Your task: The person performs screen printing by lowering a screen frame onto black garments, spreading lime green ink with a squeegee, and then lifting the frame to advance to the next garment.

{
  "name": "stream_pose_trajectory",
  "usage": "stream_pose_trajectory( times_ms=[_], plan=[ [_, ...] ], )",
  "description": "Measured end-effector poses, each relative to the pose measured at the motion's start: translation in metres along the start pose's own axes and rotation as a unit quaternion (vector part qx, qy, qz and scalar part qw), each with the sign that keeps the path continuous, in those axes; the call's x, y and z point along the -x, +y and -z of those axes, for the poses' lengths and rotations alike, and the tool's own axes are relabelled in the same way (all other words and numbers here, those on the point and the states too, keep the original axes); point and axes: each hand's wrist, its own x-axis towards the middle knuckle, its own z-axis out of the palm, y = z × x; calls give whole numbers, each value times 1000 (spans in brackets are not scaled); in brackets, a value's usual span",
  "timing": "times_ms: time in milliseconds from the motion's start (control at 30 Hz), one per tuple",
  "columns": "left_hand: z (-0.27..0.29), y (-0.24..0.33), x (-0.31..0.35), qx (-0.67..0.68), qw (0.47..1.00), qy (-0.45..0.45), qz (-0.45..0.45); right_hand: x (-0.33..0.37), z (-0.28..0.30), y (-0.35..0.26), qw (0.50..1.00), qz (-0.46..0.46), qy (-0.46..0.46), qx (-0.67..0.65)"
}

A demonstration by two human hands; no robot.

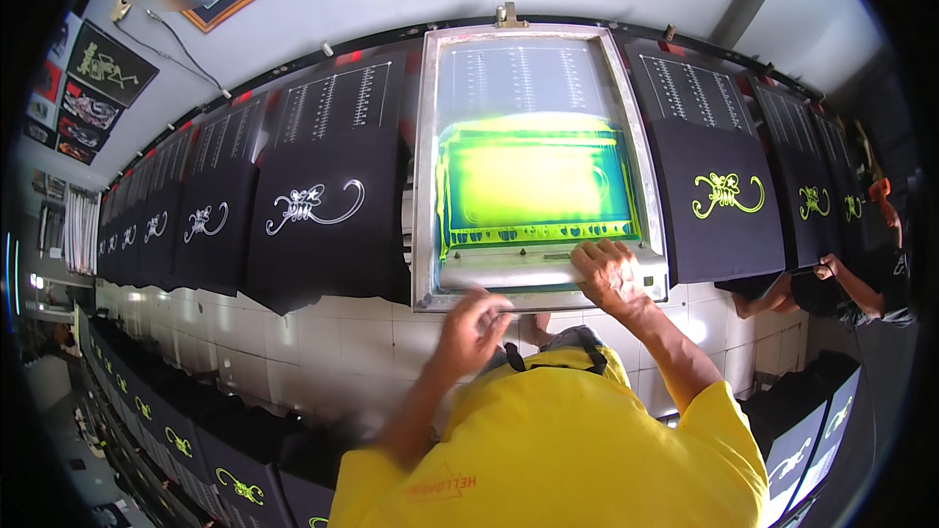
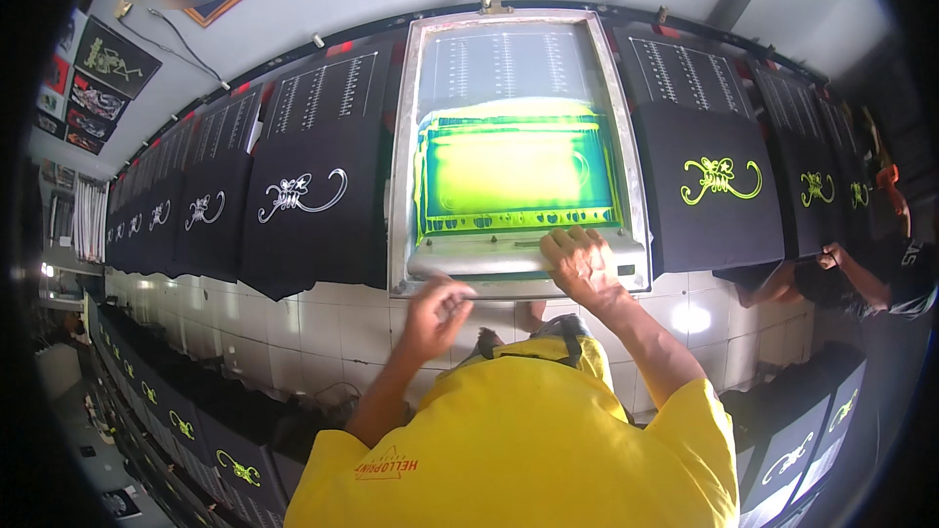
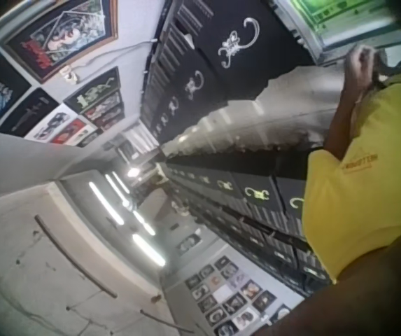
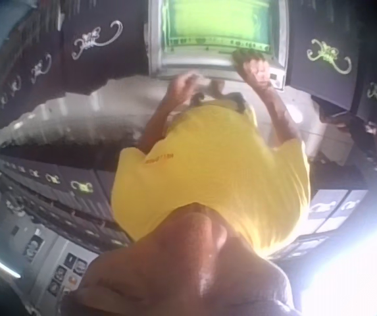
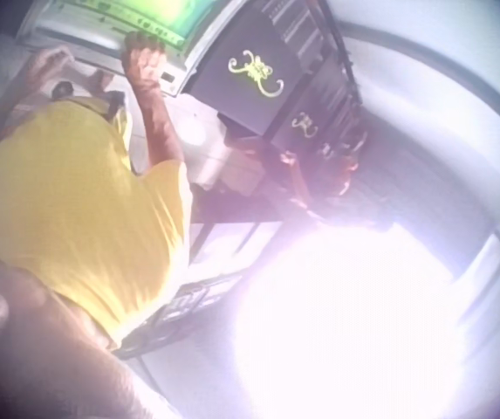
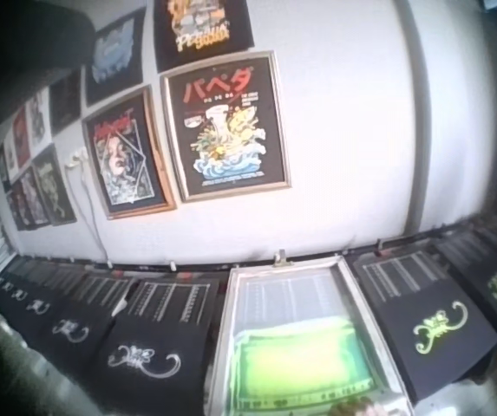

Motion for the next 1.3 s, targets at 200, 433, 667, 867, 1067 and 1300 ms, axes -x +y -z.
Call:
stream_pose_trajectory(
  times_ms=[200,433,667,867,1067,1300],
  plan=[
    [48,-6,-50,-485,869,-91,-42,-2,10,3,995,-22,-99,-18],
    [32,-35,-42,-420,906,-54,-14,45,22,52,996,-86,-31,-4],
    [48,-67,-108,-407,911,-17,-71,-1,-3,93,997,-72,-16,-12],
    [74,-85,-200,-420,903,-16,-84,-79,-27,154,997,-62,-23,43],
    [86,-80,-216,-401,912,-19,-79,-94,-21,157,996,-77,-36,27],
    [66,-45,-121,-411,909,-29,-60,-4,15,97,997,-65,17,-22]
  ],
)
